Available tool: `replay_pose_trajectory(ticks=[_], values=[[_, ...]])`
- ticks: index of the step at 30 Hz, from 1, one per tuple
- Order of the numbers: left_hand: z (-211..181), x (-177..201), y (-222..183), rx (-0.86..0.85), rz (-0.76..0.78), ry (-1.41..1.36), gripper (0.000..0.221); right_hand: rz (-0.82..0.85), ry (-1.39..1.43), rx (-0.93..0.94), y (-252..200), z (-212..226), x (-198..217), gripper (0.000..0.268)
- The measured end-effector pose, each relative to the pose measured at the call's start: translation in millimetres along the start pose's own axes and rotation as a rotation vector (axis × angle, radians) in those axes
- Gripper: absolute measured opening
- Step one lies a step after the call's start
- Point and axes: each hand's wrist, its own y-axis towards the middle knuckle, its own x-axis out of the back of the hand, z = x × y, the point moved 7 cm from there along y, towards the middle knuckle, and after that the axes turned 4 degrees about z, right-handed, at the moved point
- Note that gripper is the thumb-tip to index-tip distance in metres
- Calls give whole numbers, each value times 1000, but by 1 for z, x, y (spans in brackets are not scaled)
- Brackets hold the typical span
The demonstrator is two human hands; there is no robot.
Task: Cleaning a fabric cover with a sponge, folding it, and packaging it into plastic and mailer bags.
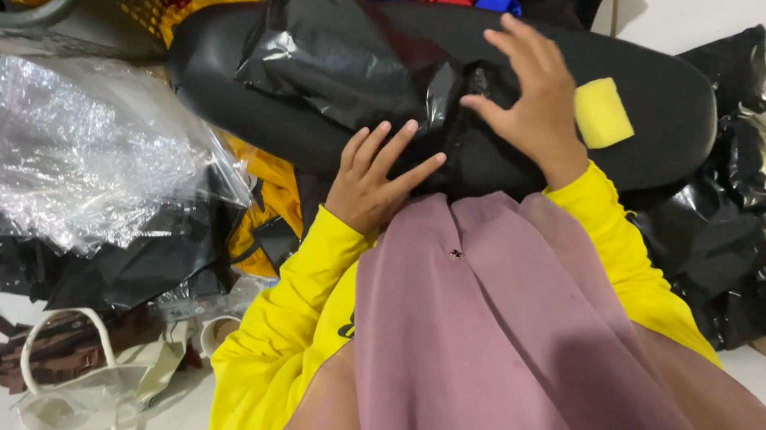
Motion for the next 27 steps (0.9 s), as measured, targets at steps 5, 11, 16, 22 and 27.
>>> replay_pose_trajectory(ticks=[5,11,16,22,27], values=[[-3,-16,11,38,-283,-17,16,-23,123,-110,-6,-42,-55,52],[8,13,-17,-20,-355,-203,27,163,434,-226,-42,-19,13,18],[5,23,-36,-60,-387,-241,25,159,443,-32,-70,-1,24,36],[-15,38,-15,-37,-455,-222,12,-2,69,287,-81,57,-16,43],[-3,27,-18,-46,-492,-366,18,-134,429,222,-75,47,-5,16]])
